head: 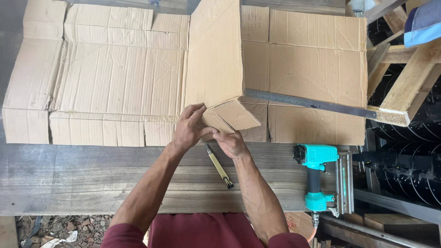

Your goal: The person constructs a cardboard box by folding and cutting cardboard sheets, places a bubble-wrapped item inside, and secures the package with adhesive tape.

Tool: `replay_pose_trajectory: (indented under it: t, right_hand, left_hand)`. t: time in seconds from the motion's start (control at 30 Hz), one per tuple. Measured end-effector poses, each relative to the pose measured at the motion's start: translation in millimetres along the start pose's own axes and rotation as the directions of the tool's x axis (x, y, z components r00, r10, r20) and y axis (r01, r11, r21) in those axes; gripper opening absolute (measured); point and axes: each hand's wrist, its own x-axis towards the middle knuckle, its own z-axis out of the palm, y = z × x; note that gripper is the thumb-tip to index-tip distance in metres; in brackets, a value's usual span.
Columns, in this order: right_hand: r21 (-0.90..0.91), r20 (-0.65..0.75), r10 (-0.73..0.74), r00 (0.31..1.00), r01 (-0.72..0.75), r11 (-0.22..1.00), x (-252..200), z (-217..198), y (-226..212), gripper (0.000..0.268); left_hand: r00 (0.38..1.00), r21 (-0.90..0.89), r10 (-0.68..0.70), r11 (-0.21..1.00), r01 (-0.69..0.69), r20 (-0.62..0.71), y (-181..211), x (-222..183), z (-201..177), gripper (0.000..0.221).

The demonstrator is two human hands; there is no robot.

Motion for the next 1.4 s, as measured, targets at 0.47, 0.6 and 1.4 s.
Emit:
replay_pose_trajectory:
  t: [0.47, 0.6, 1.4]
  right_hand:
    - [-0.144, -0.132, -0.2, 0.971, 0.181, 0.973, 30.8, -4.0, -9.8, 0.059]
    - [-0.248, -0.316, -0.205, 0.926, 0.128, 0.96, 30.1, -14.7, 0.6, 0.045]
    - [-0.898, 0.385, -0.185, 0.904, 0.413, 0.151, 46.0, 73.9, 144.6, 0.092]
  left_hand:
    - [0.965, 0.077, 0.189, 0.981, -0.178, -0.182, 23.9, 30.1, 11.2, 0.045]
    - [0.968, 0.103, 0.197, 0.978, -0.183, -0.156, 41.2, 33.3, 4.9, 0.043]
    - [0.189, -0.067, -0.9, 0.233, 0.97, -0.393, -208.0, -206.3, -298.2, 0.055]
